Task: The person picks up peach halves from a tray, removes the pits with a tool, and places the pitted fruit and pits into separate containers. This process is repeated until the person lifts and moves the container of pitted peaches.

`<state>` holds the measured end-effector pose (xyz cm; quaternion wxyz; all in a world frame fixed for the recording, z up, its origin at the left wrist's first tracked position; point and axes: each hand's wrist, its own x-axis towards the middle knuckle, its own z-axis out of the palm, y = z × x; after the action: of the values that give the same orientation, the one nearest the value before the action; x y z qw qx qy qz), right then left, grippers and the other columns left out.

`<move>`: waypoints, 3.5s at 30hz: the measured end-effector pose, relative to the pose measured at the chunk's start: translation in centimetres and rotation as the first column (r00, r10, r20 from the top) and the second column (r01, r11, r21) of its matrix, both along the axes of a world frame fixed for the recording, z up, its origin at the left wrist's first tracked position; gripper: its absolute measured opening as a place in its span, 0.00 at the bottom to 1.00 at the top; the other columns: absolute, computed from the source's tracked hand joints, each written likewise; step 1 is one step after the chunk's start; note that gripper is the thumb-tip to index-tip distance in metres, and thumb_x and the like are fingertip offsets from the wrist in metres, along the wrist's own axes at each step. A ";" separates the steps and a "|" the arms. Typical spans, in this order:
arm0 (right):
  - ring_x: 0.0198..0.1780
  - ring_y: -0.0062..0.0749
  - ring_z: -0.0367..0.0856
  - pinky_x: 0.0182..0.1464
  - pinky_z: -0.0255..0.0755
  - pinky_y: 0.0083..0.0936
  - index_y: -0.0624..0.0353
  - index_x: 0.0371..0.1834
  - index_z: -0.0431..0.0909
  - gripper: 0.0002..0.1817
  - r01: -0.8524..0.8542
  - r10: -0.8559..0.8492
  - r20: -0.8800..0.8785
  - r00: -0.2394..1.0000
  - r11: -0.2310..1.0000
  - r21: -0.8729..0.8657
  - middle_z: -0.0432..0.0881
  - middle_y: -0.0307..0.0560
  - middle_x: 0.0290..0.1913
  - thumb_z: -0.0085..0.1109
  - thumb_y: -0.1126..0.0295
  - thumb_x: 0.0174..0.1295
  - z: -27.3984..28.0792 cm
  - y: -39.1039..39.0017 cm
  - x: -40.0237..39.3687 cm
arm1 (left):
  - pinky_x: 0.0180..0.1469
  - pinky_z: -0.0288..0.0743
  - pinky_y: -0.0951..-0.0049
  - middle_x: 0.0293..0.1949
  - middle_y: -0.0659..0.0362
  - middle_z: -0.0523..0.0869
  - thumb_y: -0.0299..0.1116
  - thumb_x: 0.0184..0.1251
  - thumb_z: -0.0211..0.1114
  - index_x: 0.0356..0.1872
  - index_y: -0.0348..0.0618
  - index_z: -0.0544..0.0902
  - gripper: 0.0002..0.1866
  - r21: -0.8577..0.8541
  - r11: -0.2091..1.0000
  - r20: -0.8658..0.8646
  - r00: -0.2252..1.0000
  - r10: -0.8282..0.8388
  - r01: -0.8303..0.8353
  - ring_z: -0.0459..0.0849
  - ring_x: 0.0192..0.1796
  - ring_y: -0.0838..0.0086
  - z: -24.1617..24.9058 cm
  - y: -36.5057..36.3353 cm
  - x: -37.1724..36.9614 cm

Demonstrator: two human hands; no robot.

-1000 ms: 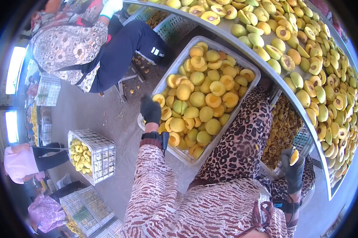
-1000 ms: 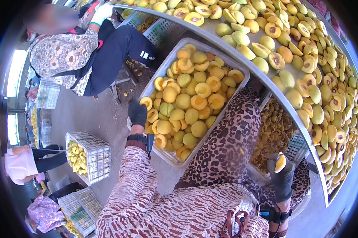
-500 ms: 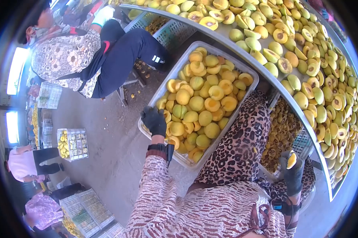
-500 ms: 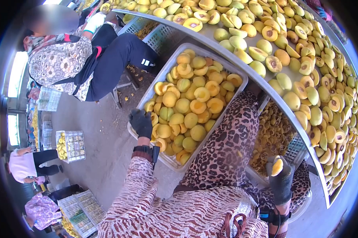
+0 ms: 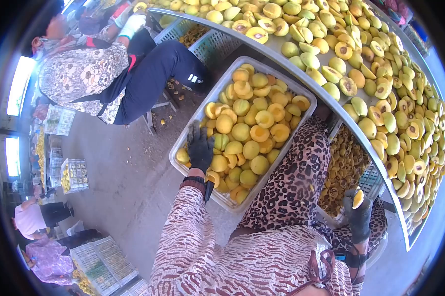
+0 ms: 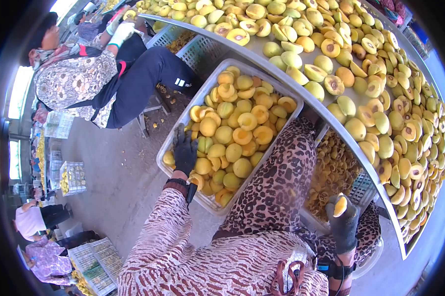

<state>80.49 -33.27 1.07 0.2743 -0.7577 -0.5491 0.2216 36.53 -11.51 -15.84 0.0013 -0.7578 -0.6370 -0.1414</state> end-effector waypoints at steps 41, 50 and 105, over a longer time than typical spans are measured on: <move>0.19 0.37 0.73 0.26 0.69 0.31 0.63 0.24 0.75 0.05 0.476 -0.306 -0.424 0.852 0.790 0.386 0.76 0.51 0.20 0.62 0.75 0.52 2.0 -12.0 8.3 | 0.56 0.77 0.73 0.55 0.55 0.81 0.37 0.71 0.61 0.59 0.34 0.76 0.21 -0.118 0.271 0.979 0.158 -0.132 0.955 0.80 0.55 0.73 22.3 1.9 48.1; 0.24 0.40 0.76 0.32 0.71 0.34 0.66 0.31 0.77 0.06 0.330 -0.064 -0.517 0.854 0.834 0.442 0.77 0.56 0.23 0.60 0.74 0.53 4.8 -5.9 6.2 | 0.57 0.77 0.69 0.58 0.51 0.78 0.47 0.70 0.61 0.63 0.31 0.71 0.30 0.040 0.235 0.958 -0.104 0.268 0.971 0.79 0.58 0.68 23.8 -12.5 40.8; 0.24 0.24 0.78 0.29 0.71 0.22 0.64 0.28 0.81 0.02 -0.019 0.001 -0.253 0.968 0.997 -0.069 0.80 0.42 0.22 0.60 0.80 0.52 2.4 -3.8 1.7 | 0.49 0.75 0.67 0.39 0.54 0.88 0.37 0.71 0.55 0.41 0.34 0.84 0.15 -0.141 0.989 0.678 0.732 0.066 0.041 0.84 0.42 0.68 1.4 7.5 -2.6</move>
<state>82.20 -37.06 3.50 0.3138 -0.7299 -0.5053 0.3369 33.95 -3.96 -14.42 -0.2863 -0.6470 -0.6071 -0.3618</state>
